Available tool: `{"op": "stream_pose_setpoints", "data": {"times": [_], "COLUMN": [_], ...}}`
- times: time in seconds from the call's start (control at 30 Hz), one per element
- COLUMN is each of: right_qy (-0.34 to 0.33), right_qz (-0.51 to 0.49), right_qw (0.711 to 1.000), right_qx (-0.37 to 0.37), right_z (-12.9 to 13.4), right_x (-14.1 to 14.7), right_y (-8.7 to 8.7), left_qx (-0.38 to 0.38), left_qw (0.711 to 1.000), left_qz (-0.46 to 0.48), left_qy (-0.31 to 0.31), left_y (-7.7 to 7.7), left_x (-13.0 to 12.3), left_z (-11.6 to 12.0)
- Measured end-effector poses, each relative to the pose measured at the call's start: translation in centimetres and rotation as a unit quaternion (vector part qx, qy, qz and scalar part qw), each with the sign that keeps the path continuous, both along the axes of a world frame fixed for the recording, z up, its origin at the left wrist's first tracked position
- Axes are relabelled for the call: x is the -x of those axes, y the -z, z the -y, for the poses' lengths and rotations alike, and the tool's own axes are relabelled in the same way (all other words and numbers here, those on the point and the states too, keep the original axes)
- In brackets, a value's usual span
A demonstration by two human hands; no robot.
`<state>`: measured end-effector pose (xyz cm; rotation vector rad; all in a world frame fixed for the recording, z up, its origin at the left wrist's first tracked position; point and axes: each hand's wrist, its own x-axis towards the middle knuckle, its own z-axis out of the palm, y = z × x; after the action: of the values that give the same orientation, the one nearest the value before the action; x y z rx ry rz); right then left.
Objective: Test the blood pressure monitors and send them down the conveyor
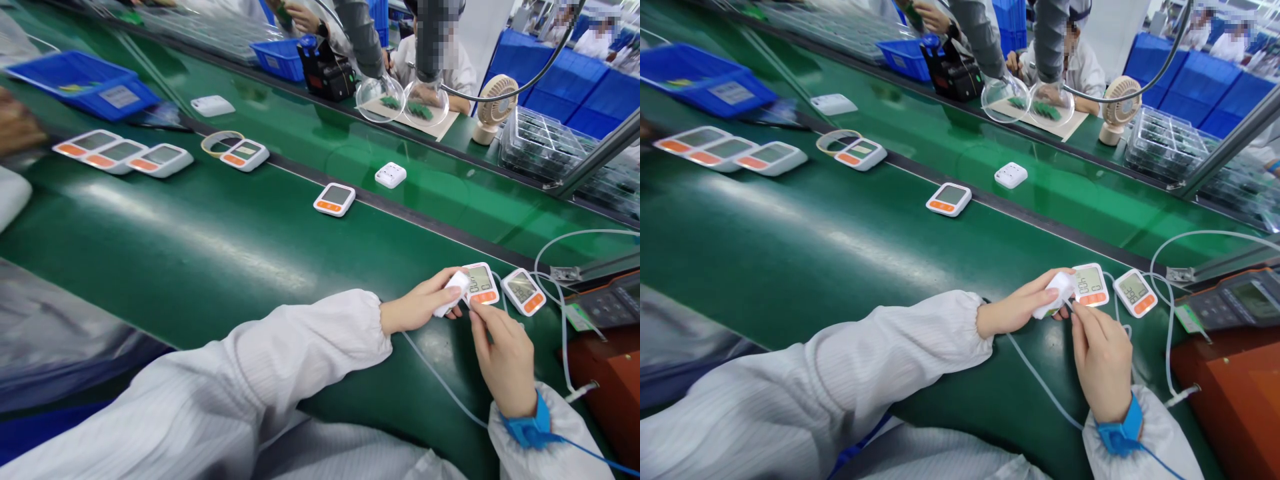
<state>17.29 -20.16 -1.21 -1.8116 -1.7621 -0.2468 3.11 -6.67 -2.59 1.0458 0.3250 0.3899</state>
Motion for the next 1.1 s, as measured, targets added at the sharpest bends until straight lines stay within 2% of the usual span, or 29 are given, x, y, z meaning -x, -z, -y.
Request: {"op": "stream_pose_setpoints", "data": {"times": [0.17, 0.37, 0.57, 0.8, 0.97, 1.1], "right_qy": [-0.009, -0.009, 0.003, -0.007, -0.011, -0.034], "right_qz": [-0.025, -0.068, -0.132, -0.237, -0.184, -0.165], "right_qw": [1.000, 0.998, 0.991, 0.971, 0.983, 0.986], "right_qx": [0.000, 0.016, -0.002, -0.011, -0.008, -0.003], "right_z": [0.0, 0.1, 0.0, 0.4, 0.2, -0.1], "right_x": [0.6, 1.1, 1.4, 1.4, 1.3, 1.3], "right_y": [-0.2, -0.6, -0.7, -1.3, -1.2, -1.1], "left_qx": [-0.143, -0.214, -0.215, -0.142, -0.127, -0.144], "left_qw": [0.990, 0.976, 0.976, 0.989, 0.991, 0.989], "left_qz": [-0.007, -0.013, -0.001, 0.011, 0.012, 0.013], "left_qy": [0.020, 0.028, 0.041, 0.042, 0.038, 0.034], "left_y": [-0.3, -0.5, -0.3, -0.2, -0.1, 0.0], "left_x": [0.5, 0.5, 0.4, 0.3, 0.4, 0.4], "left_z": [0.4, 0.2, 0.3, 0.4, 0.3, 0.3]}}
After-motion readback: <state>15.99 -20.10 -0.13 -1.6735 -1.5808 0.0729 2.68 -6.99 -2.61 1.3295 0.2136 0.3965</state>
